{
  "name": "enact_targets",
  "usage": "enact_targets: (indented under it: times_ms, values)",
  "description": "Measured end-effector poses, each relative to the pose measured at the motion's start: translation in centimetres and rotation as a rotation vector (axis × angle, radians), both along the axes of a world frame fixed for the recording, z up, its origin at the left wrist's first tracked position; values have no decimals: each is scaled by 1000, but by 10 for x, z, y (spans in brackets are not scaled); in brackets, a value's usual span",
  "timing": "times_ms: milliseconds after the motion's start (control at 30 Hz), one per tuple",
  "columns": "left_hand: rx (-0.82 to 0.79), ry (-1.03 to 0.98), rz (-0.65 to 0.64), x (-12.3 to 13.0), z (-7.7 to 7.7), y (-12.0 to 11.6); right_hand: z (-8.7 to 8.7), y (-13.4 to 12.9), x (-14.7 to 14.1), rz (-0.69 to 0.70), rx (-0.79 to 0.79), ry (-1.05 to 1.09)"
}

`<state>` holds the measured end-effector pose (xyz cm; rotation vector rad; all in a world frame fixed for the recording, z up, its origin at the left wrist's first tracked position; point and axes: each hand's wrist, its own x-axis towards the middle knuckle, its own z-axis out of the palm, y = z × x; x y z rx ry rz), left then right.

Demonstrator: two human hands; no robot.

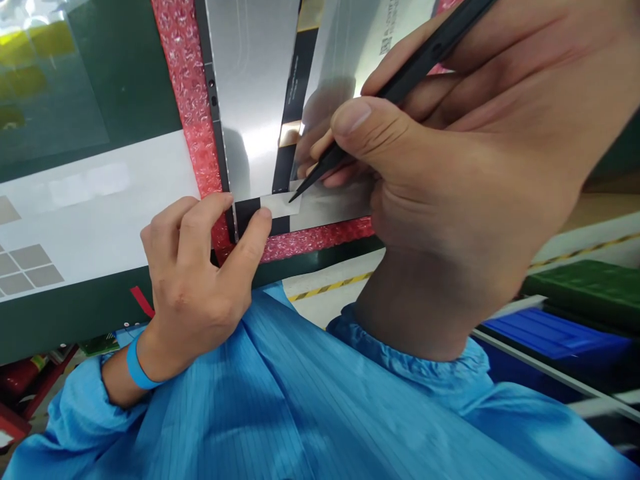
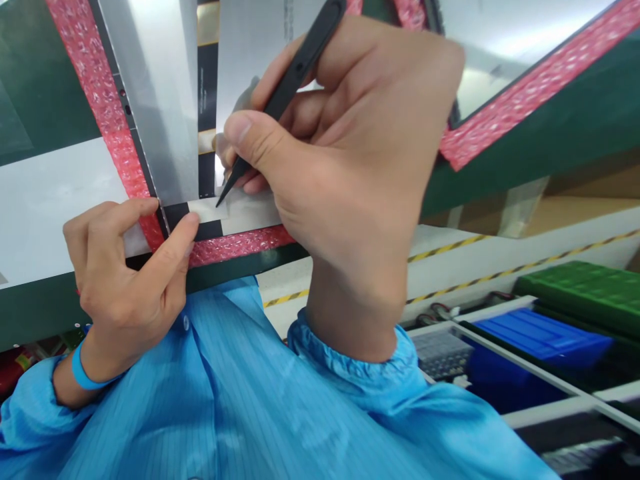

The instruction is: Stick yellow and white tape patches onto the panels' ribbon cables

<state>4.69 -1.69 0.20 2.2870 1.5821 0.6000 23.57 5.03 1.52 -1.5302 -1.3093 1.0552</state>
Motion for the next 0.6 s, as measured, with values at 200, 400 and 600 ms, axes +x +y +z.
enact_targets:
  times_ms: [200, 400, 600]
  values:
    - [-134, -47, 28, 1, 2, 1, 3, -1, -2, 14, 27, -12]
    - [101, -13, -7, 4, -2, 1, -3, 1, -1, 11, 75, -27]
    - [123, 10, -39, 13, -1, 4, -8, 3, -1, -4, 126, 9]
